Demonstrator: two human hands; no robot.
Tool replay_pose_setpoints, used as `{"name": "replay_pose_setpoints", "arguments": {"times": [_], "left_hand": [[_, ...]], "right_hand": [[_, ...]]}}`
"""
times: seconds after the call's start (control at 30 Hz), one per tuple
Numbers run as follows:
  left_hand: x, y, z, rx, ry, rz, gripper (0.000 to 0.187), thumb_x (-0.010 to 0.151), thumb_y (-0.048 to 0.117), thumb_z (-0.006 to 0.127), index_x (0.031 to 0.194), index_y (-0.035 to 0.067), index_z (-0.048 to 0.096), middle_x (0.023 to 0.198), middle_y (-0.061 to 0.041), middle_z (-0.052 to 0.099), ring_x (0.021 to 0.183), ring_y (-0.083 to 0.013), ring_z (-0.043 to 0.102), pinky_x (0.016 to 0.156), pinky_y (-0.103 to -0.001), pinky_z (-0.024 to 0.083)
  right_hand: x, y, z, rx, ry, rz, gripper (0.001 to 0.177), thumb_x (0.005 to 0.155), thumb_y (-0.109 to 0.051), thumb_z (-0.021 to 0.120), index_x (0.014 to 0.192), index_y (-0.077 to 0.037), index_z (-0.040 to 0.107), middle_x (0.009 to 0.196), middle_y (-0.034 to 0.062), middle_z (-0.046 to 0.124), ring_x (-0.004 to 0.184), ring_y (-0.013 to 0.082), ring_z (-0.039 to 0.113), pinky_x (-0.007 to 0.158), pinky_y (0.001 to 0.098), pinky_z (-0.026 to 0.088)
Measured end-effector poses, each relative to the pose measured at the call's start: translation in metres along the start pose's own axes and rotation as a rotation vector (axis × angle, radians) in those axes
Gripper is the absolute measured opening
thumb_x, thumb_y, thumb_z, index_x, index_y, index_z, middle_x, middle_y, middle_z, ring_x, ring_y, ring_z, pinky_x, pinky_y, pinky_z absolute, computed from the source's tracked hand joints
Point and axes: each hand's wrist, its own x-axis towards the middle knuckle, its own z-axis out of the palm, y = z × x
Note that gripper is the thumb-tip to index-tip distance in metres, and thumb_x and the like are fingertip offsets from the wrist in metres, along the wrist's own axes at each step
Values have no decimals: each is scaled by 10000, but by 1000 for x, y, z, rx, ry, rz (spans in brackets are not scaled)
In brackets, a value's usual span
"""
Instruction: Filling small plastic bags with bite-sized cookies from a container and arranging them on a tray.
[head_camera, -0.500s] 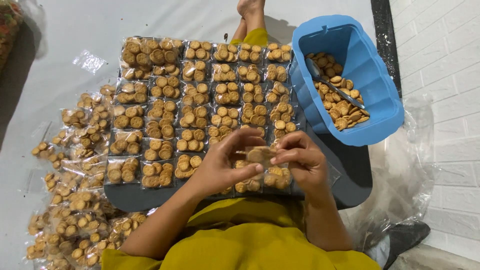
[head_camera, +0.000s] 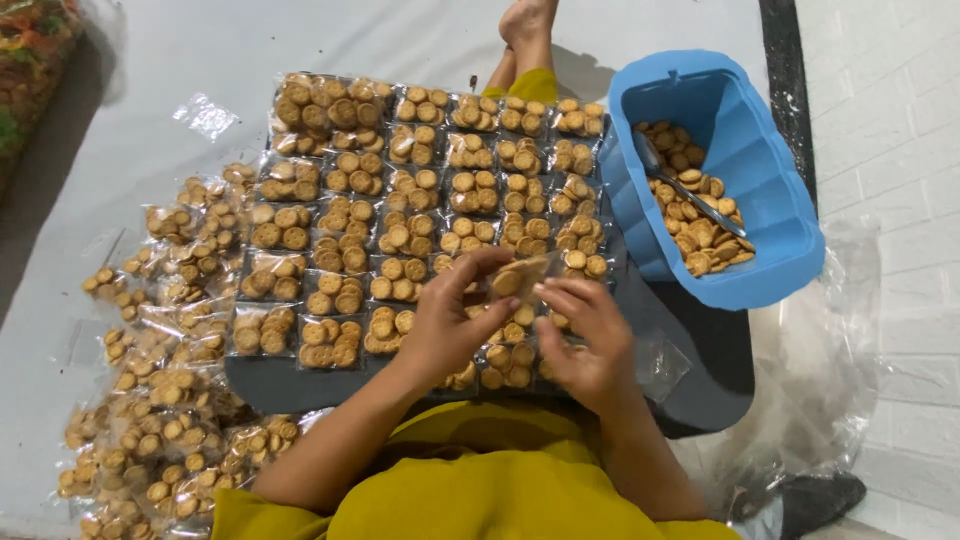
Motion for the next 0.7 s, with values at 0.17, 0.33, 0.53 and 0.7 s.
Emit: {"name": "replay_pose_setpoints", "arguments": {"times": [0.17,0.33,0.53,0.7], "left_hand": [[-7,5,7,-258,-13,-88,583,830,155,806,1355,7,599,1255,-168,635,1173,-355,640,905,-484,591],[-18,2,10,-521,-58,-116,585,905,202,745,1427,33,543,1219,-135,632,1162,-282,657,953,-453,579],[-17,3,-7,-109,29,73,570,817,255,856,1324,113,638,1016,-50,640,971,-198,680,801,-323,574],[-17,7,-22,-209,-242,-213,589,849,-10,714,1390,115,518,1099,-117,641,986,-223,691,880,-303,660]], "right_hand": [[-7,6,17,-43,-31,-106,519,808,-175,846,1241,50,670,1187,245,673,1146,445,665,924,504,567],[-30,17,28,-82,138,16,598,773,-166,918,1245,66,634,1196,208,682,1129,380,690,883,396,586],[-37,19,18,432,128,413,398,871,40,743,1229,-16,579,1141,117,703,1124,187,653,938,382,575],[-43,11,19,706,-14,621,464,861,113,652,1294,-18,547,1216,126,655,1054,198,668,922,301,574]]}}
